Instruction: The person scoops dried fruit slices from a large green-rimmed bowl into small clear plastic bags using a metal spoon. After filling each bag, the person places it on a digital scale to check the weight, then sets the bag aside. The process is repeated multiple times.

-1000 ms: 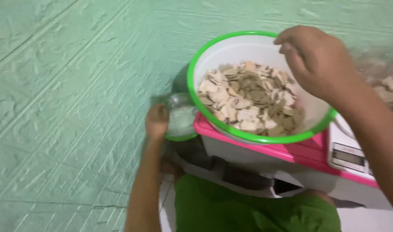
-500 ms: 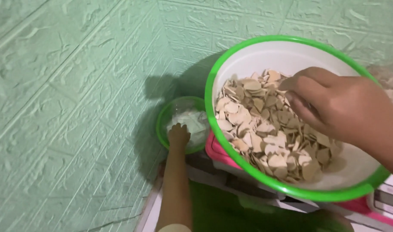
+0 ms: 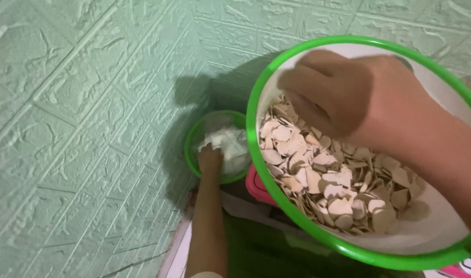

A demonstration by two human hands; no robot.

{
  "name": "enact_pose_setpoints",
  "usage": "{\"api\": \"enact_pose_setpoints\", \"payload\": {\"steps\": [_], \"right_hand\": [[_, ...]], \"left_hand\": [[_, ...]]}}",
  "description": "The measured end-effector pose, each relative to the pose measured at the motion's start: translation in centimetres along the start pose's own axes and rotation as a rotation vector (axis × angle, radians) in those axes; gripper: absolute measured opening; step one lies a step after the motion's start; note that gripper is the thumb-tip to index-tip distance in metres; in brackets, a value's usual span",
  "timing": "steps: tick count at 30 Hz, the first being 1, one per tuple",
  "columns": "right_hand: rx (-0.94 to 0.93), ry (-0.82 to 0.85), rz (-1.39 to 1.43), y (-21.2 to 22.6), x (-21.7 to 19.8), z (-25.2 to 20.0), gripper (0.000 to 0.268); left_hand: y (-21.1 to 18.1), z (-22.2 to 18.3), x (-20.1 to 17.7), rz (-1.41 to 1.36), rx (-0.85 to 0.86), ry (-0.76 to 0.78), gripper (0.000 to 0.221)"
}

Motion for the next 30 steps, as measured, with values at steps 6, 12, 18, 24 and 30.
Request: {"api": "enact_pose_setpoints", "payload": {"steps": [6,12,18,24,30], "right_hand": [[0.082,-0.213,0.044,-2.6,-3.6,1.9,0.017],[0.306,-0.535,0.222,-9.3,-6.3,-2.5,0.032],[1.196,-0.650,0.714,-17.0,-3.0,-10.1,0.045],[1.625,-0.972,1.226,-20.9,9.2,-16.8,0.027],[1.521,-0.636,0.918,-20.7,8.9,-19.3,0.031]], "left_hand": [[5.5,1.7,-12.4,-0.257,-0.209,-0.448,0.046],[4.5,3.5,-38.4,-1.560,-0.118,-0.907,0.065],[-16.7,-7.7,-57.1,-1.168,-0.206,-0.166,0.072],[-27.1,-4.2,-51.9,-1.798,-0.018,0.065,0.086],[-22.4,-3.9,-47.7,-1.160,-0.076,0.078,0.059]]}}
Point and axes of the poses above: each hand's wrist, its own z-axis towards the middle knuckle, its own x-axis out of the palm, y = z × x, the point moved 10 cm from there along z, towards the middle knuckle, and after that the axes turned 7 degrees about -x, right-handed, at the moved point
